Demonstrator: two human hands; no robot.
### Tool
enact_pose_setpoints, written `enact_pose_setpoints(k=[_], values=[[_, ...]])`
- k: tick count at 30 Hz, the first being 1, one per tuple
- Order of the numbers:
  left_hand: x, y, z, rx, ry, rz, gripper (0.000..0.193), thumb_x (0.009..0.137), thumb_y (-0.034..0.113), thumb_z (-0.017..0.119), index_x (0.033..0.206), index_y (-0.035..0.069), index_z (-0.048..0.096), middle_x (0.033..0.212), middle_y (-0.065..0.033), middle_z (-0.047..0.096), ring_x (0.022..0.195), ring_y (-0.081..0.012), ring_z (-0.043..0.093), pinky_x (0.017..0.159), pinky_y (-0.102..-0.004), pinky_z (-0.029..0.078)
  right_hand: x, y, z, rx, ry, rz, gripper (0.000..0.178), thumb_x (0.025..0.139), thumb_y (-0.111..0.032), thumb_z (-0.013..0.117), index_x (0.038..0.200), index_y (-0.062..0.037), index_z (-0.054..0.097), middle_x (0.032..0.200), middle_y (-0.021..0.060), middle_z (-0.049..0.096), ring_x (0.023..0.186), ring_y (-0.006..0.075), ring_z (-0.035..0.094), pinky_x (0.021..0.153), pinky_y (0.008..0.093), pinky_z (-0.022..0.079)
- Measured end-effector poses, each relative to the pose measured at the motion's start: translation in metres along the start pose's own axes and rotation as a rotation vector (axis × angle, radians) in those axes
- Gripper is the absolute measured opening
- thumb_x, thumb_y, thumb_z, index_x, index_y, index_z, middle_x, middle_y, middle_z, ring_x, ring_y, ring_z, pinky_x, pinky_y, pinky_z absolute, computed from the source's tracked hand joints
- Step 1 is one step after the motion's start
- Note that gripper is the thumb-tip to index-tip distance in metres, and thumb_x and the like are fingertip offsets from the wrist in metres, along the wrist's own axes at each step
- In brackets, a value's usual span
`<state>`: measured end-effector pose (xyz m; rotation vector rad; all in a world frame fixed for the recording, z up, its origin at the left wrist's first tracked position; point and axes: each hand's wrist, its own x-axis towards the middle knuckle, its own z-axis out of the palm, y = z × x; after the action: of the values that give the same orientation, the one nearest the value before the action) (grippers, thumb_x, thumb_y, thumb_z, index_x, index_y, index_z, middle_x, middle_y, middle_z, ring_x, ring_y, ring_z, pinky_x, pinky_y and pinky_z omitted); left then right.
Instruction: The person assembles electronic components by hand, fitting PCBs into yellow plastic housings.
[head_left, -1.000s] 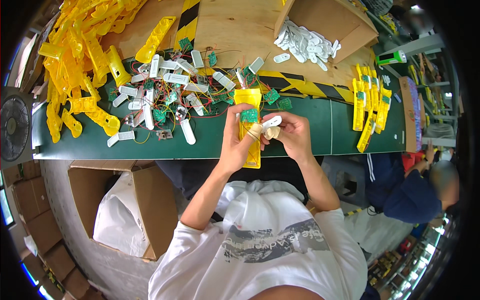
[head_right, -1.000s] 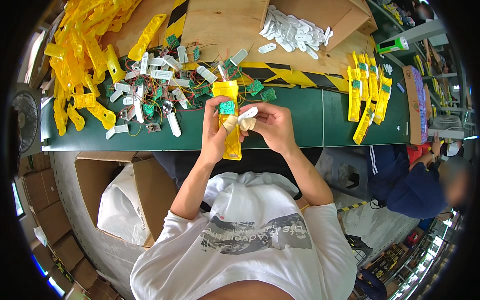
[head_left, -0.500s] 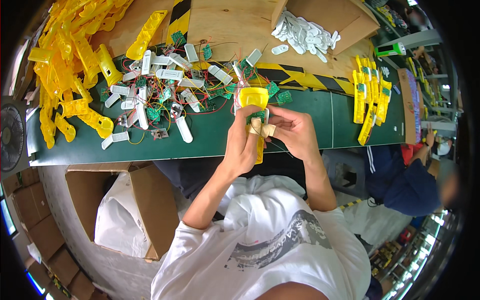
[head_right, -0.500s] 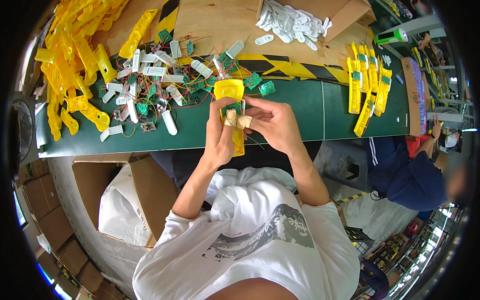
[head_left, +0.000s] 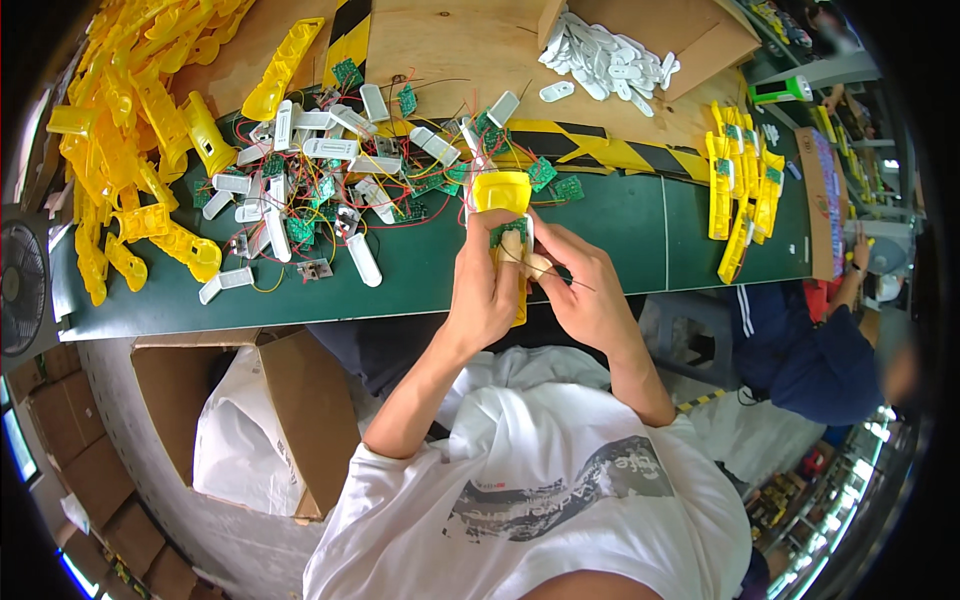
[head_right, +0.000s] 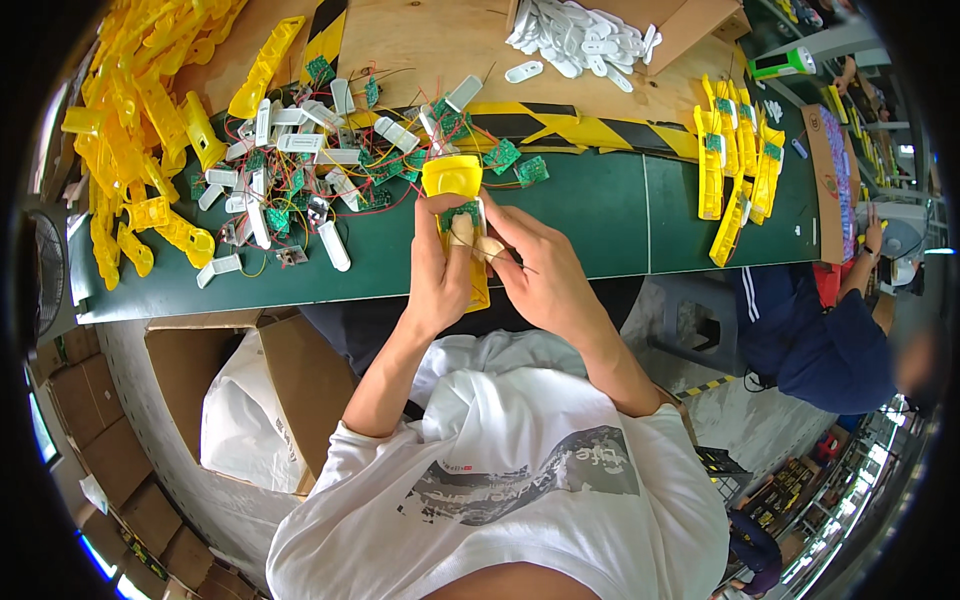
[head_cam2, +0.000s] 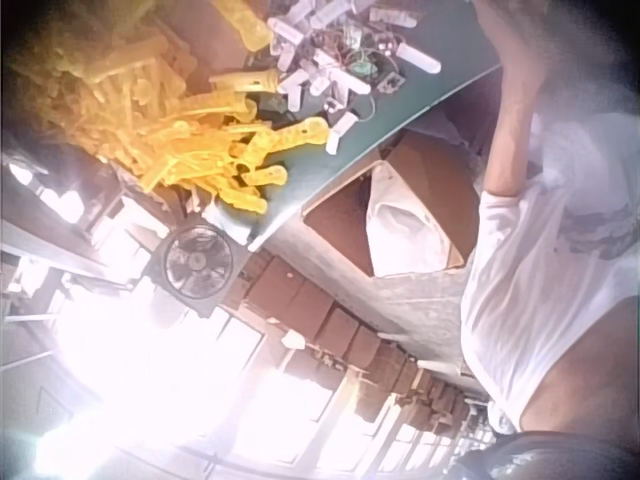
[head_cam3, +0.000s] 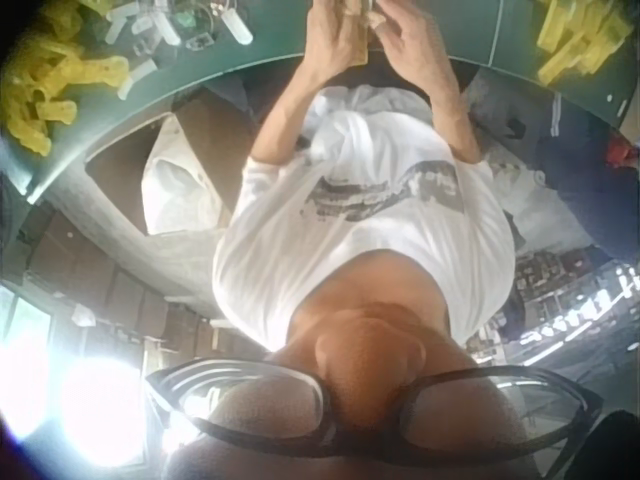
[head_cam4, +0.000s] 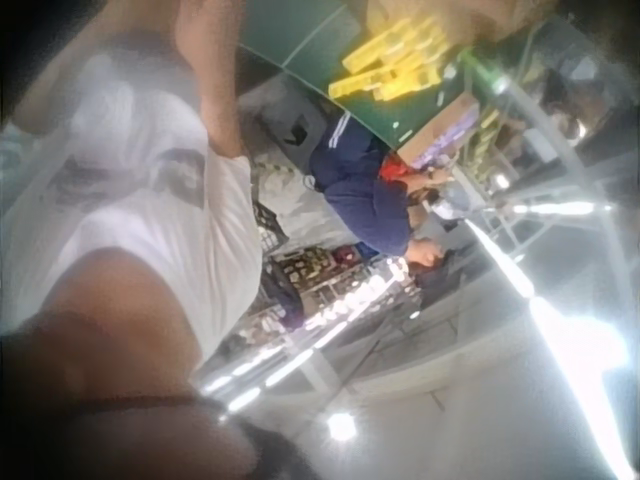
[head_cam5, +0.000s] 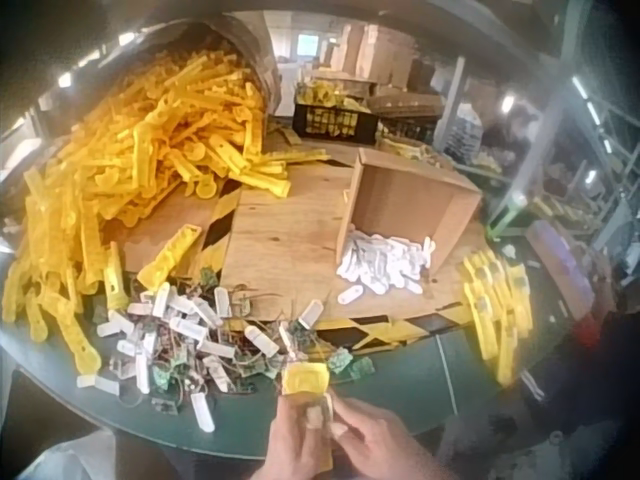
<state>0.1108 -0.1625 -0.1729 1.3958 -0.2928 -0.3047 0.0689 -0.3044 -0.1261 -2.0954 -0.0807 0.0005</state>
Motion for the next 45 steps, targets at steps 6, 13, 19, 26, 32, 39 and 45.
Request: enact_pose_setpoints(k=[6, 13, 19, 26, 32, 39, 45], values=[[0.005, -0.003, 0.004, 0.158, 0.015, 0.200, 0.021, 0.099, 0.000, 0.045, 0.119, 0.001, 0.042, 0.078, -0.0124, 0.062, 0.066, -0.0213, 0.063, 0.058, -0.0334, 0.050, 0.000, -0.008, 0.004, -0.318, 0.083, -0.121, 0.067, 0.078, 0.008, 0.058, 0.143, 0.0042, 0.041, 0.109, 0.0218, 0.060, 0.091, 0.0386, 0.061, 0.078, 0.0432, 0.051], [0.002, 0.004, -0.002, -0.125, -0.098, -0.088, 0.027, 0.097, -0.005, 0.037, 0.122, 0.004, 0.038, 0.100, -0.0106, 0.055, 0.075, -0.0109, 0.059, 0.062, -0.0251, 0.051, -0.005, 0.016, 0.014, -0.083, 0.201, -0.186, 0.057, 0.083, 0.005, 0.061, 0.139, 0.0028, 0.049, 0.095, 0.0191, 0.062, 0.081, 0.0361, 0.062, 0.074, 0.0392, 0.052], [0.005, 0.003, 0.009, 0.072, -0.088, 0.051, 0.028, 0.091, -0.009, 0.043, 0.118, -0.001, 0.042, 0.081, -0.0139, 0.061, 0.060, -0.0191, 0.060, 0.054, -0.0327, 0.050, -0.016, 0.033, 0.025, 0.202, 0.300, 0.030, 0.056, 0.082, 0.009, 0.060, 0.137, -0.0009, 0.055, 0.084, 0.0157, 0.062, 0.068, 0.0250, 0.060, 0.066, 0.0311, 0.049], [0.018, 0.007, 0.029, 0.128, -0.219, 0.011, 0.031, 0.090, -0.009, 0.042, 0.121, -0.002, 0.041, 0.089, -0.0177, 0.061, 0.069, -0.0232, 0.063, 0.059, -0.0349, 0.052, -0.020, 0.032, -0.006, -0.057, 0.336, -0.106, 0.050, 0.081, 0.009, 0.058, 0.131, 0.0078, 0.055, 0.085, 0.0169, 0.062, 0.065, 0.0267, 0.057, 0.063, 0.0329, 0.049], [0.017, 0.005, 0.048, 0.118, -0.243, 0.002, 0.032, 0.103, 0.016, 0.039, 0.132, 0.002, 0.036, 0.120, -0.0170, 0.054, 0.103, -0.0224, 0.058, 0.091, -0.0344, 0.047, -0.032, 0.029, -0.030, 0.069, 0.309, -0.043, 0.046, 0.091, -0.005, 0.055, 0.133, 0.0102, 0.049, 0.099, 0.0232, 0.062, 0.086, 0.0380, 0.061, 0.078, 0.0419, 0.050], [0.019, 0.044, 0.085, -0.104, -0.785, -0.214, 0.090, 0.103, 0.041, 0.050, 0.156, 0.016, -0.018, 0.149, -0.0280, 0.039, 0.111, -0.0339, 0.065, 0.098, -0.0416, 0.049, -0.055, 0.032, -0.144, -0.209, 0.095, 0.087, 0.062, 0.081, -0.028, 0.075, 0.134, -0.0069, 0.051, 0.099, 0.0245, 0.068, 0.090, 0.0423, 0.066, 0.077, 0.0457, 0.053], [-0.015, 0.033, 0.020, 0.142, -0.680, -0.185, 0.070, 0.099, 0.009, 0.057, 0.156, 0.006, 0.016, 0.134, -0.0268, 0.054, 0.101, -0.0272, 0.069, 0.086, -0.0349, 0.054, -0.083, 0.151, -0.319, -0.420, 1.135, 0.453, 0.056, 0.084, -0.032, 0.074, 0.125, -0.0037, 0.047, 0.100, 0.0232, 0.070, 0.092, 0.0411, 0.069, 0.081, 0.0438, 0.053]])
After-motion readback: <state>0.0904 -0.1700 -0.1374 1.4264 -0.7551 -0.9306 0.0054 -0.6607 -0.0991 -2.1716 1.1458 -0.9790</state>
